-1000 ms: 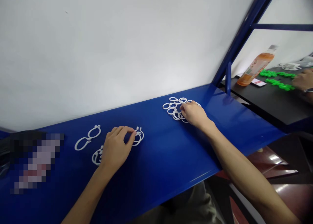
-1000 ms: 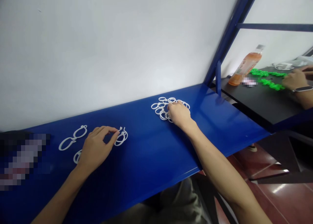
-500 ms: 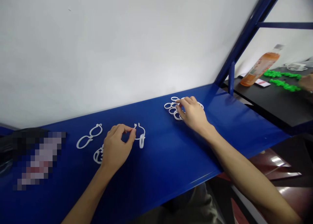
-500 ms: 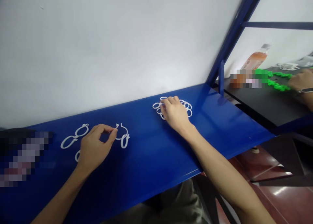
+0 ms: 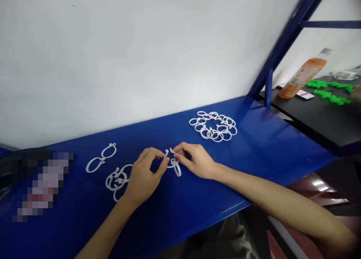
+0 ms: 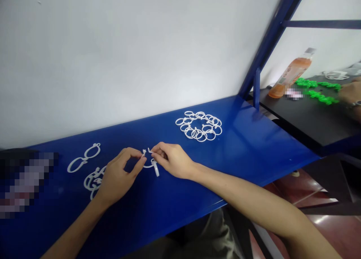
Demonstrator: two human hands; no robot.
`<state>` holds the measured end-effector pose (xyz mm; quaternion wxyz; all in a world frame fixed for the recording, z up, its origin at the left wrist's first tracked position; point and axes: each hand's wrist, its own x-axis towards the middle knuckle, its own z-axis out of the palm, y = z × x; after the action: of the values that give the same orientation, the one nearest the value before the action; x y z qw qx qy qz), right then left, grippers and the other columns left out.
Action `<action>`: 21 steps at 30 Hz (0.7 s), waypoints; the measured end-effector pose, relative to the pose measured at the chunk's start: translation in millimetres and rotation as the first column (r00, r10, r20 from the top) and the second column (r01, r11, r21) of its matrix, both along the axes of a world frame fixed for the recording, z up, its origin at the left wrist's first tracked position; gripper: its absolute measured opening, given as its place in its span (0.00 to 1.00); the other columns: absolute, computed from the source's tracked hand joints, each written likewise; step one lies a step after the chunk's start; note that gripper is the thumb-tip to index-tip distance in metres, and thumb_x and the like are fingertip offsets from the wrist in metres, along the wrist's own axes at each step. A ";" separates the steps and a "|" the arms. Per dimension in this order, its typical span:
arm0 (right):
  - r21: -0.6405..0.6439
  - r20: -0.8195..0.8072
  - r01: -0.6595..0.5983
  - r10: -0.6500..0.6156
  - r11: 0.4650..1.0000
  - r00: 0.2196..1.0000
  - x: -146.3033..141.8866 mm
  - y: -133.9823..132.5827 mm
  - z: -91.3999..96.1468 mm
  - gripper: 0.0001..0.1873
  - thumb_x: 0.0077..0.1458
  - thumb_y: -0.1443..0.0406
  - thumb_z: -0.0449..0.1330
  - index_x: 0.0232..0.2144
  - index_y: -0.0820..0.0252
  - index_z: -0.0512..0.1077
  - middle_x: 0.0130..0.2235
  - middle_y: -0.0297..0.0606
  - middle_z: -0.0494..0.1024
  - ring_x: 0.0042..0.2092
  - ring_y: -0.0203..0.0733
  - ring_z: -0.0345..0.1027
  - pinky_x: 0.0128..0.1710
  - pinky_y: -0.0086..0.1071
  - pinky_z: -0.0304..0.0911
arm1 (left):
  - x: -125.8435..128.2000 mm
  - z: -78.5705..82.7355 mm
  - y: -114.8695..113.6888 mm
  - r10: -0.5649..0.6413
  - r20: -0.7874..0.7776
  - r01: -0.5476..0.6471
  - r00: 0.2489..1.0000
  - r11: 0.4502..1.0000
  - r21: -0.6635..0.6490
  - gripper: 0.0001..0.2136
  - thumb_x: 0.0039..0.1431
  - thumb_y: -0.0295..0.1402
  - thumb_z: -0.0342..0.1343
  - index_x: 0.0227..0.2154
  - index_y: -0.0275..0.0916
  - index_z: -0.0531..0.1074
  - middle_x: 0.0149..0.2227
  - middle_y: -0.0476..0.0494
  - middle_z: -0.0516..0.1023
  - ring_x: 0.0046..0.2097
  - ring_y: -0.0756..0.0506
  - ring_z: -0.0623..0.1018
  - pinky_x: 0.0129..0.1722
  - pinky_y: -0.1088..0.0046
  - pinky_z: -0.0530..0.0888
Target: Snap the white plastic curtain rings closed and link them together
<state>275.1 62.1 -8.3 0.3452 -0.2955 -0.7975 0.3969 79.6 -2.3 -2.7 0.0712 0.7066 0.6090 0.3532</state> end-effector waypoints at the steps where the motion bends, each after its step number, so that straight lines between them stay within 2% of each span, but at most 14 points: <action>1: 0.004 -0.009 0.004 -0.004 1.000 1.000 0.8 1.0 0.0 0.06 0.65 0.64 0.58 0.40 0.60 0.73 0.31 0.33 0.78 0.31 0.34 0.71 0.33 0.28 0.66 | -0.1 -1.6 -0.3 -0.008 0.017 0.008 1.000 0.999 -0.044 0.08 0.63 0.41 0.55 0.36 0.42 0.72 0.37 0.47 0.78 0.40 0.44 0.77 0.43 0.65 0.73; 4: 0.005 -0.028 0.003 -0.003 1.000 1.000 1.9 2.0 -0.5 0.06 0.66 0.64 0.57 0.39 0.60 0.73 0.33 0.34 0.79 0.31 0.34 0.72 0.34 0.29 0.67 | 2.3 -9.3 -1.0 -0.044 0.031 0.048 0.999 0.987 -0.156 0.25 0.54 0.47 0.63 0.53 0.43 0.69 0.49 0.42 0.78 0.48 0.40 0.78 0.49 0.59 0.74; 6: 0.016 -0.027 -0.012 0.012 1.000 1.000 2.1 2.3 -1.3 0.06 0.66 0.64 0.57 0.40 0.60 0.72 0.34 0.35 0.80 0.32 0.35 0.73 0.35 0.29 0.68 | 6.3 -14.3 -1.3 -0.068 0.005 0.068 0.998 0.978 -0.198 0.30 0.52 0.46 0.65 0.56 0.43 0.66 0.53 0.39 0.76 0.52 0.37 0.76 0.52 0.54 0.72; 8: 0.093 -0.002 -0.030 0.031 0.995 1.000 3.3 4.2 -2.1 0.06 0.67 0.64 0.56 0.42 0.60 0.72 0.37 0.37 0.80 0.35 0.36 0.74 0.36 0.30 0.69 | 10.0 -16.5 -1.4 -0.079 -0.012 0.074 0.997 0.973 -0.217 0.24 0.54 0.43 0.63 0.53 0.43 0.68 0.52 0.40 0.77 0.53 0.37 0.76 0.54 0.52 0.71; 10: 0.245 0.066 -0.049 0.034 0.968 0.997 6.1 8.2 -2.2 0.08 0.68 0.65 0.54 0.43 0.60 0.72 0.40 0.40 0.79 0.39 0.38 0.73 0.39 0.32 0.69 | 10.9 -15.0 -1.1 -0.088 0.015 0.089 0.996 0.968 -0.236 0.20 0.56 0.41 0.60 0.51 0.43 0.69 0.50 0.41 0.78 0.50 0.39 0.77 0.53 0.54 0.72; 12: 0.403 0.167 -0.083 0.016 0.911 0.986 10.3 13.2 -0.7 0.11 0.70 0.64 0.52 0.44 0.62 0.73 0.41 0.43 0.78 0.41 0.40 0.71 0.41 0.35 0.69 | 8.3 -10.9 -0.2 -0.090 0.074 0.107 0.993 0.958 -0.266 0.21 0.56 0.40 0.61 0.53 0.44 0.68 0.48 0.43 0.78 0.47 0.41 0.78 0.50 0.58 0.74; 14: 0.505 0.261 -0.124 -0.014 0.854 0.965 14.5 17.0 2.2 0.14 0.71 0.64 0.50 0.45 0.63 0.74 0.40 0.44 0.77 0.41 0.42 0.68 0.41 0.36 0.68 | 4.1 -6.2 0.9 -0.076 0.114 0.106 0.991 0.954 -0.280 0.23 0.55 0.40 0.62 0.54 0.44 0.68 0.47 0.44 0.78 0.45 0.42 0.78 0.48 0.61 0.75; 18: 0.593 0.363 -0.194 -0.044 0.781 0.931 18.8 18.5 7.1 0.15 0.70 0.68 0.49 0.47 0.62 0.75 0.41 0.45 0.76 0.40 0.43 0.64 0.38 0.35 0.66 | -1.5 0.4 2.7 -0.088 0.095 0.111 0.992 0.958 -0.265 0.17 0.56 0.38 0.62 0.49 0.45 0.71 0.46 0.45 0.76 0.45 0.43 0.77 0.47 0.63 0.75; 21: 0.628 0.410 -0.215 -0.083 0.748 0.908 18.8 18.3 6.8 0.16 0.68 0.72 0.49 0.47 0.62 0.76 0.42 0.46 0.76 0.40 0.44 0.64 0.36 0.35 0.66 | -3.8 0.6 3.4 -0.099 0.089 0.119 0.991 0.961 -0.251 0.16 0.58 0.39 0.61 0.49 0.45 0.71 0.49 0.45 0.74 0.46 0.43 0.77 0.47 0.63 0.75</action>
<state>293.9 80.4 -1.5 0.2363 -0.2021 -0.9500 0.0298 75.8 1.2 -2.0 0.2041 0.7102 0.6065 0.2936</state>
